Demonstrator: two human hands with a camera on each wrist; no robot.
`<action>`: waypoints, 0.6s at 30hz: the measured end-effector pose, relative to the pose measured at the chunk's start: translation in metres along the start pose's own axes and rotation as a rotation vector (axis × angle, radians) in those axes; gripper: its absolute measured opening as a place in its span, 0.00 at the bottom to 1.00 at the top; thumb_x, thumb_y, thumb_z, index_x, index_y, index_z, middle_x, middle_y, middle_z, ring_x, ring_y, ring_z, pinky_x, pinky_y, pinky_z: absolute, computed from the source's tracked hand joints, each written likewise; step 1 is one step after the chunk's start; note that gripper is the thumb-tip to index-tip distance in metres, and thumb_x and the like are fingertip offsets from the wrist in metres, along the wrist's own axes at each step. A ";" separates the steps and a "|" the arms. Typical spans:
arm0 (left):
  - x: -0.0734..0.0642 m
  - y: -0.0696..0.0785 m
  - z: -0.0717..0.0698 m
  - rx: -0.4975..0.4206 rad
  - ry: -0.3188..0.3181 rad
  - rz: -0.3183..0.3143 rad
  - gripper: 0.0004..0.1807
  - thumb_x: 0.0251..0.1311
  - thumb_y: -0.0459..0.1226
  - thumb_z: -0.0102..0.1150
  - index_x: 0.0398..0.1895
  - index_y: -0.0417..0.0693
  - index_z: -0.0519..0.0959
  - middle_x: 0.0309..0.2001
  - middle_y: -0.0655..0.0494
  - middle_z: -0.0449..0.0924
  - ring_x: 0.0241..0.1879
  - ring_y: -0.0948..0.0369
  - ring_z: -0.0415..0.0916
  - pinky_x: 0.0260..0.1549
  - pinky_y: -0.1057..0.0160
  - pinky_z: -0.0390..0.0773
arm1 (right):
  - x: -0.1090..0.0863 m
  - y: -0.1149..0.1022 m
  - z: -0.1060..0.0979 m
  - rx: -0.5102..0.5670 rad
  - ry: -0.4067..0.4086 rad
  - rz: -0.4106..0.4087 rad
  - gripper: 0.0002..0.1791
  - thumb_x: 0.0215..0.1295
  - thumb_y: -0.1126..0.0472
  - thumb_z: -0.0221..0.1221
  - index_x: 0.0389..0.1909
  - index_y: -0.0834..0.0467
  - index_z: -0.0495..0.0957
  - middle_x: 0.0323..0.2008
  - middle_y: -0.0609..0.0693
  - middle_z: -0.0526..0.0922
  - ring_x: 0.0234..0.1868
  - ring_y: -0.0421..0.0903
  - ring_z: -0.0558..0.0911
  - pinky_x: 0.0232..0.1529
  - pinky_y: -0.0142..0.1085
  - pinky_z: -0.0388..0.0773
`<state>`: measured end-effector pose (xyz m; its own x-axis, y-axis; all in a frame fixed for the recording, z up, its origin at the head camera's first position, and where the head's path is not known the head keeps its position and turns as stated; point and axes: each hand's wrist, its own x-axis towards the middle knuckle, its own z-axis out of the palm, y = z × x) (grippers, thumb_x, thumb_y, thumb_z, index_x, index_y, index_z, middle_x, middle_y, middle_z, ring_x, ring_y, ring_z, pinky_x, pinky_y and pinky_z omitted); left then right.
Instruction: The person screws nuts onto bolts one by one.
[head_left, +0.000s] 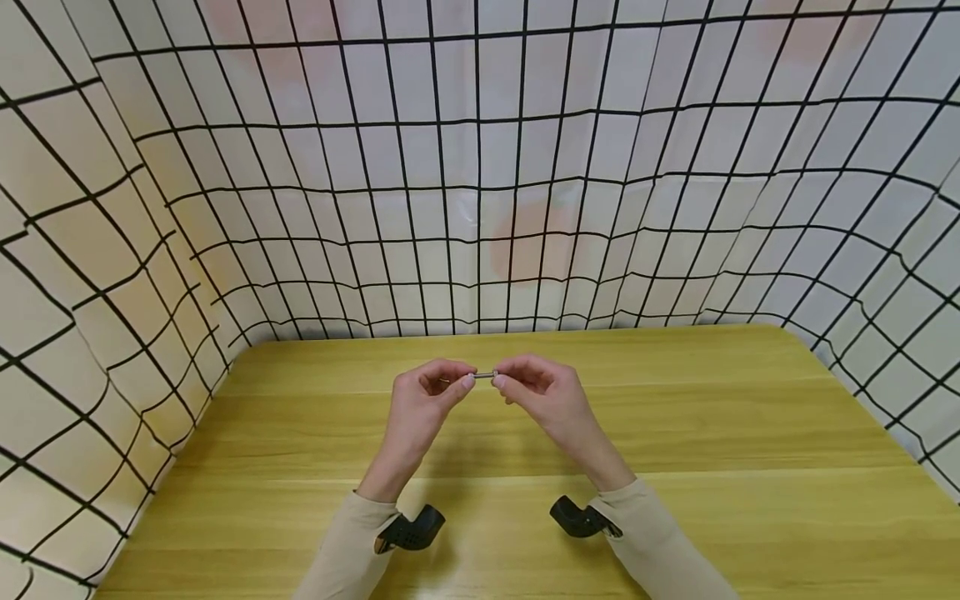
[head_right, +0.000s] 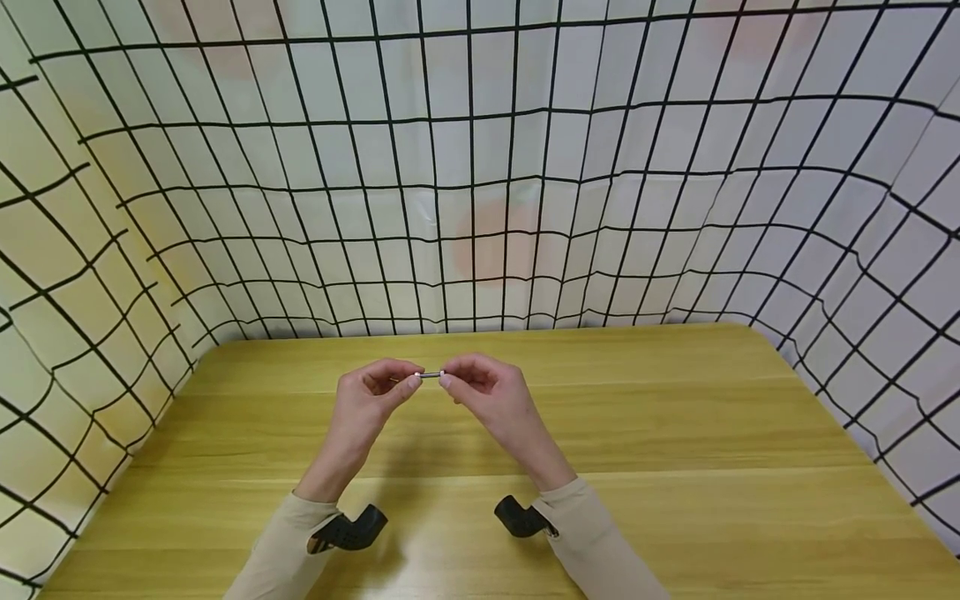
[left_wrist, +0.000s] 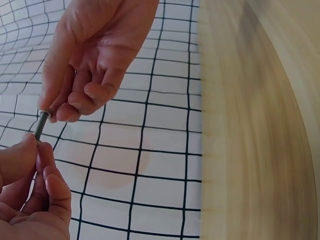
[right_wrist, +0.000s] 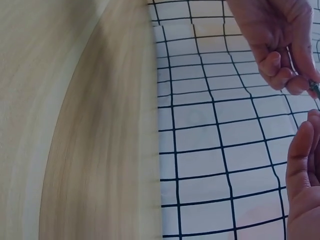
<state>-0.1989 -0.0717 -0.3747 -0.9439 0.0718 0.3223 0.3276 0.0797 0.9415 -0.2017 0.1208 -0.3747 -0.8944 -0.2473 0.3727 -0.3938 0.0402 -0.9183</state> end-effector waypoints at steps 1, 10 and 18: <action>0.000 0.000 0.000 0.002 -0.003 0.004 0.05 0.61 0.34 0.67 0.38 0.41 0.86 0.36 0.51 0.84 0.30 0.58 0.74 0.31 0.65 0.72 | 0.000 0.000 0.000 -0.009 -0.005 0.001 0.05 0.68 0.69 0.60 0.41 0.67 0.80 0.35 0.58 0.81 0.34 0.49 0.79 0.39 0.39 0.80; 0.000 0.000 0.003 0.008 -0.039 0.020 0.05 0.61 0.34 0.66 0.38 0.41 0.86 0.37 0.52 0.85 0.29 0.58 0.74 0.29 0.66 0.71 | 0.003 0.016 0.000 0.041 -0.049 -0.006 0.14 0.74 0.64 0.54 0.30 0.68 0.78 0.26 0.60 0.78 0.25 0.49 0.76 0.28 0.36 0.78; 0.001 -0.002 0.003 -0.006 -0.012 -0.003 0.06 0.62 0.34 0.66 0.39 0.40 0.86 0.37 0.51 0.85 0.31 0.57 0.76 0.32 0.65 0.74 | 0.005 0.016 -0.005 0.038 -0.027 -0.058 0.12 0.75 0.62 0.53 0.48 0.66 0.78 0.37 0.62 0.80 0.33 0.55 0.79 0.30 0.39 0.79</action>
<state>-0.2000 -0.0690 -0.3766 -0.9443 0.0835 0.3184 0.3245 0.0741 0.9430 -0.2136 0.1254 -0.3868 -0.8640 -0.2738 0.4225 -0.4362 -0.0118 -0.8998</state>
